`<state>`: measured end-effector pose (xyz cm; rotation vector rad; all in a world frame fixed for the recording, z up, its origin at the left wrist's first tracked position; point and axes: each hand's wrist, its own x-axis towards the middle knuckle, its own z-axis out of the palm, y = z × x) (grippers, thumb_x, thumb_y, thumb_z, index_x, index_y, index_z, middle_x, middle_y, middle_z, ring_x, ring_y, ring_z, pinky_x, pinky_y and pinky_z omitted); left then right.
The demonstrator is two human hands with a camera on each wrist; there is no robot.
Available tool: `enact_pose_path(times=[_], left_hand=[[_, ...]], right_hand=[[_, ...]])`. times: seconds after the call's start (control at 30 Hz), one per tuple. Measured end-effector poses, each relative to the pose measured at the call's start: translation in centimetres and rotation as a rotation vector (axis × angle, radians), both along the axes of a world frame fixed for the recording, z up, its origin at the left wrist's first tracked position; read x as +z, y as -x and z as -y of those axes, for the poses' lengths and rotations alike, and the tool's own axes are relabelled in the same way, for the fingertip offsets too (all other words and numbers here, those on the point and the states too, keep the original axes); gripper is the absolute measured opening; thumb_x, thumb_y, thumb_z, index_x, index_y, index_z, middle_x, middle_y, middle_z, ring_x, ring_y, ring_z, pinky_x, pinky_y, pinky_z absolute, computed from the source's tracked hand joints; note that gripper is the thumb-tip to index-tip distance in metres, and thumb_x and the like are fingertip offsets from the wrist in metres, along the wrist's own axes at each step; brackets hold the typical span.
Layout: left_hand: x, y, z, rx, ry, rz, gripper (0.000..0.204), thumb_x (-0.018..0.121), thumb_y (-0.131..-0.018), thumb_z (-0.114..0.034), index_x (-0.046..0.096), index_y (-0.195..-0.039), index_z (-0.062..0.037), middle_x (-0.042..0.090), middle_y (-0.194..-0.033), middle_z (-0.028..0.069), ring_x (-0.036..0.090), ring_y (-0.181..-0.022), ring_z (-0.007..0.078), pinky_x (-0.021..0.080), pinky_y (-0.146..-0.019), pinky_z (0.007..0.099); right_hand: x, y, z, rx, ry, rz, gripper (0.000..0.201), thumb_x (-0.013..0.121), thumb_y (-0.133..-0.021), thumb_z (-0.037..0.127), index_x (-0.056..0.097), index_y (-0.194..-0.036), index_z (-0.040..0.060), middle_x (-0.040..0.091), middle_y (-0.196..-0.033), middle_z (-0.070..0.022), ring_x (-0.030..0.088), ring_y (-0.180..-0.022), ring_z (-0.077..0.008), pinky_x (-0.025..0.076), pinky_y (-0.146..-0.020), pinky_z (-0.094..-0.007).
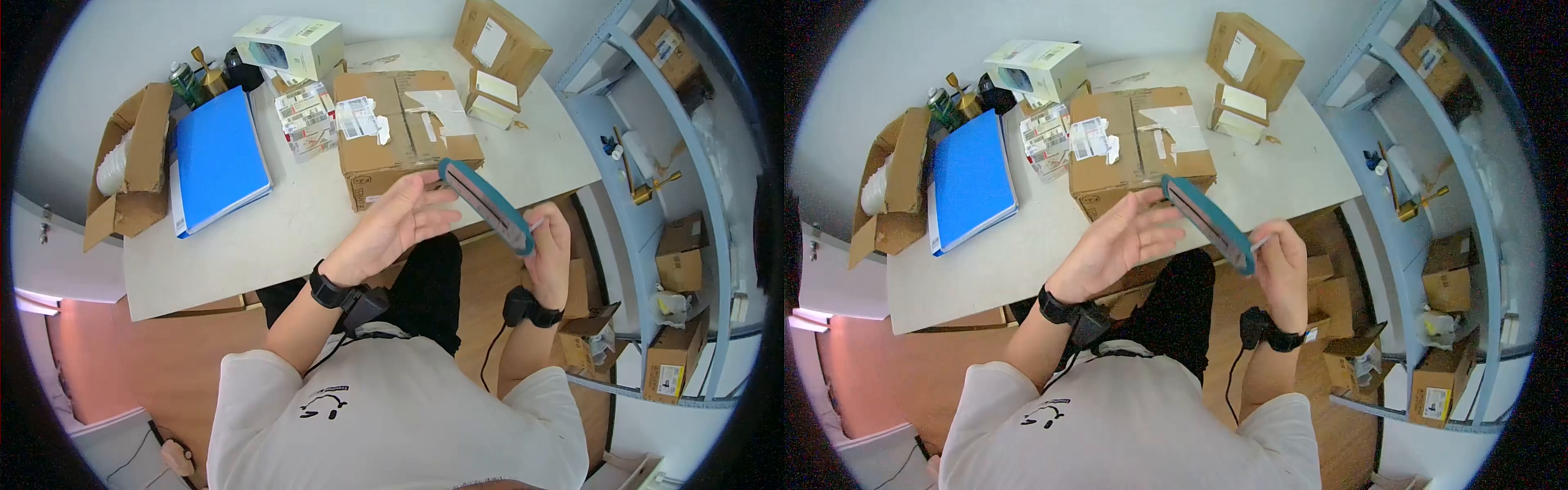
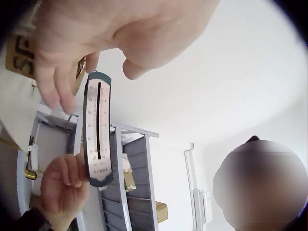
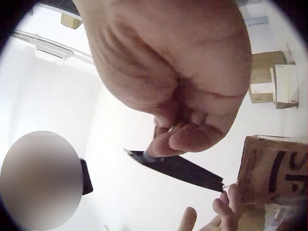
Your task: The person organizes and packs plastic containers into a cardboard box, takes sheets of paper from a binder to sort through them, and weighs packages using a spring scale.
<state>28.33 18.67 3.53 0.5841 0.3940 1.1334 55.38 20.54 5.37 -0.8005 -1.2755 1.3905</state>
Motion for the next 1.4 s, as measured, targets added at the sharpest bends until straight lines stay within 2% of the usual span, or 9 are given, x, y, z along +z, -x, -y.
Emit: enact_pose_path(times=[0.27,0.53,0.7,0.77,0.9,0.97,1.13,1.3,1.4], left_hand=[[1.0,-1.5,0.4,0.096,-0.009,-0.197,0.049,0.04,-0.11,-0.041,0.044,-0.143,-0.0043,0.06,-0.129,0.0147,0.059,-0.121,0.0258,0.049,-0.105,0.0417],[0.9,-0.1,1.5,0.266,0.057,-0.236,0.028,0.055,-0.106,-0.02,0.051,-0.131,-0.007,0.063,-0.118,0.0123,0.061,-0.115,0.0231,0.05,-0.101,0.0385],[-0.5,-1.1,2.0,0.387,-0.025,-0.361,0.025,0.056,-0.105,-0.011,0.05,-0.128,-0.0072,0.065,-0.113,0.0104,0.062,-0.11,0.0198,0.05,-0.098,0.0358],[-0.8,-1.3,2.0,0.419,-0.065,-0.425,0.025,0.056,-0.105,-0.01,0.049,-0.129,-0.0073,0.066,-0.112,0.0101,0.061,-0.109,0.0186,0.05,-0.097,0.0346],[-1.0,-2.0,1.6,0.376,-0.075,-0.401,0.03,0.058,-0.103,-0.008,0.045,-0.131,-0.0056,0.06,-0.118,0.0085,0.058,-0.11,0.0148,0.049,-0.096,0.0307],[-0.9,-2.6,1.4,0.353,-0.078,-0.455,0.031,0.058,-0.104,-0.01,0.044,-0.132,-0.0062,0.058,-0.121,0.0091,0.057,-0.112,0.015,0.049,-0.097,0.0314],[-1.4,-2.7,1.3,0.356,-0.232,-0.574,0.029,0.057,-0.104,-0.01,0.047,-0.13,-0.0031,0.049,-0.129,0.0104,0.055,-0.116,0.0183,0.046,-0.101,0.0337],[-0.8,-0.4,2.4,0.451,-0.566,-1.072,0.033,0.062,-0.1,-0.014,0.05,-0.129,-0.0026,0.051,-0.132,0.02,0.054,-0.122,0.0342,0.042,-0.106,0.0416],[-0.9,0.8,3.3,0.493,-0.494,-1.073,0.033,0.063,-0.098,-0.015,0.053,-0.127,-0.0029,0.053,-0.132,0.0217,0.054,-0.121,0.038,0.042,-0.105,0.0432]], right_hand=[[-1.9,-2.1,-0.3,0.493,-0.141,0.153,0.015,0.054,-0.103,0.008,0.065,-0.096,-0.0002,0.068,-0.091,-0.0119,0.067,-0.077,-0.0193,0.053,-0.068,-0.0312],[-1.8,-0.8,-4.5,0.771,-0.239,0.468,0.012,0.061,-0.097,0.007,0.067,-0.106,0.0016,0.067,-0.108,-0.015,0.066,-0.102,-0.0302,0.052,-0.089,-0.0368],[-1.3,0.5,-5.3,0.827,-0.322,0.639,0.038,0.068,-0.092,0.01,0.059,-0.128,0.0038,0.053,-0.138,-0.0197,0.054,-0.128,-0.0349,0.043,-0.107,-0.0413],[-1.2,1.5,-5.0,0.883,-0.376,0.589,0.061,0.071,-0.091,0.011,0.043,-0.144,0.0022,0.042,-0.149,-0.02,0.047,-0.137,-0.0346,0.037,-0.113,-0.0426],[-2.0,3.1,-3.0,0.873,-0.129,0.303,0.067,0.07,-0.093,0.012,0.033,-0.148,-0.0008,0.038,-0.151,-0.0189,0.045,-0.137,-0.0305,0.037,-0.114,-0.0425],[-2.0,4.9,-1.2,0.622,0.186,0.168,0.062,0.066,-0.097,0.012,0.032,-0.147,-0.0013,0.041,-0.147,-0.0165,0.047,-0.133,-0.0252,0.038,-0.112,-0.04],[-3.4,9.9,1.2,0.049,-0.078,0.352,0.033,0.045,-0.11,0.026,0.052,-0.126,-0.0029,0.062,-0.108,-0.0124,0.059,-0.103,-0.0182,0.048,-0.092,-0.0321],[-3.4,12.1,1.5,0.092,0.047,0.291,0.034,0.042,-0.111,0.027,0.057,-0.119,-0.0033,0.064,-0.105,-0.0122,0.059,-0.098,-0.0168,0.048,-0.089,-0.0304],[-3.1,13.6,1.0,0.132,0.087,0.24,0.033,0.042,-0.111,0.024,0.059,-0.116,-0.0038,0.065,-0.107,-0.011,0.058,-0.096,-0.0154,0.047,-0.087,-0.0293]])
